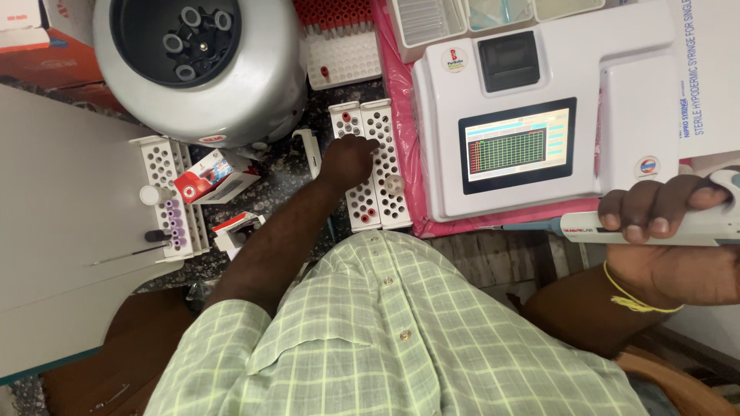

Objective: The person prepares medical samples by transferring liquid from small vials into test tubes using a pipette, loading tubes into a centrifuge, and interacting with a digital laboratory analyzer.

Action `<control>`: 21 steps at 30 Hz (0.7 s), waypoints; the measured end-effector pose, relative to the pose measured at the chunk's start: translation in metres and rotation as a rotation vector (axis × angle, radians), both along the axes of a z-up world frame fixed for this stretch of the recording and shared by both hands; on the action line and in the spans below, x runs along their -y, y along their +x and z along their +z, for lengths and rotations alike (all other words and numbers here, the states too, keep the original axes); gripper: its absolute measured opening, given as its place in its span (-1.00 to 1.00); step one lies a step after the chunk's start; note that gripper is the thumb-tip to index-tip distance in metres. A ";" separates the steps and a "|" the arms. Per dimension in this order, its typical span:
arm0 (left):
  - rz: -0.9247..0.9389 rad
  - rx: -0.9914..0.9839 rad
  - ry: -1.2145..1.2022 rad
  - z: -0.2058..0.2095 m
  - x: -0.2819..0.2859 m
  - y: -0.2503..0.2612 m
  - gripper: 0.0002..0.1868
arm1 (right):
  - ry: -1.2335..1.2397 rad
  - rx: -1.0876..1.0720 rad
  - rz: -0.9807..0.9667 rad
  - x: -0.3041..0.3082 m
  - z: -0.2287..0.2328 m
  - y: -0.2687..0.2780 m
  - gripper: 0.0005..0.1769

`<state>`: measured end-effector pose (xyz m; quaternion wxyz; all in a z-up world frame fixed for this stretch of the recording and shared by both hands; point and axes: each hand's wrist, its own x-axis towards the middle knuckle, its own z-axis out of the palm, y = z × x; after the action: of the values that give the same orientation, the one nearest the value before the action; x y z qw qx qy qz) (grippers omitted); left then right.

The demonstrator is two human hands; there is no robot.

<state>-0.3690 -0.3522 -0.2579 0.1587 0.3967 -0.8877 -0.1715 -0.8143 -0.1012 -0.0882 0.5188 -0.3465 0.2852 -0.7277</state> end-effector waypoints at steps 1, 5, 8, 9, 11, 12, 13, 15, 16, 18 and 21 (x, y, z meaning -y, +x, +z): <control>0.023 0.001 0.057 -0.001 0.003 0.000 -0.65 | -0.009 -0.024 0.026 0.001 0.000 -0.002 -0.31; 0.030 0.132 0.153 -0.006 0.016 -0.009 -0.73 | -0.011 -0.038 0.029 -0.002 0.001 0.001 -0.29; 0.010 0.101 0.105 -0.004 0.019 -0.010 -0.79 | -0.019 -0.070 0.032 -0.003 0.003 0.000 -0.27; 0.027 0.057 0.103 -0.003 0.017 -0.006 -0.82 | -0.022 -0.082 0.035 -0.004 0.004 -0.001 -0.27; 0.038 0.014 0.102 0.002 0.015 -0.001 -0.85 | -0.028 -0.081 0.050 -0.005 0.004 -0.002 -0.27; 0.033 -0.062 0.098 0.005 0.014 0.002 -0.84 | -0.029 -0.079 0.055 -0.005 0.004 -0.002 -0.27; 0.028 -0.138 0.094 0.008 0.013 0.004 -0.81 | -0.026 -0.081 0.052 -0.005 0.004 -0.002 -0.28; 0.043 -0.140 0.115 0.010 0.010 0.006 -0.81 | -0.023 -0.083 0.055 -0.005 0.004 0.001 -0.29; 0.055 -0.144 0.128 0.011 0.011 0.006 -0.81 | -0.017 -0.071 0.046 -0.004 0.005 0.004 -0.28; 0.027 -0.091 0.078 0.010 0.010 0.004 -0.80 | -0.011 -0.060 0.040 -0.001 0.007 0.009 -0.28; -0.032 -0.006 0.012 0.000 0.012 -0.001 -0.76 | -0.003 -0.096 0.046 0.004 0.012 0.014 -0.26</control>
<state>-0.3700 -0.3638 -0.2580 0.1563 0.3829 -0.8924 -0.1805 -0.8005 -0.1050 -0.0766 0.5206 -0.3880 0.3007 -0.6986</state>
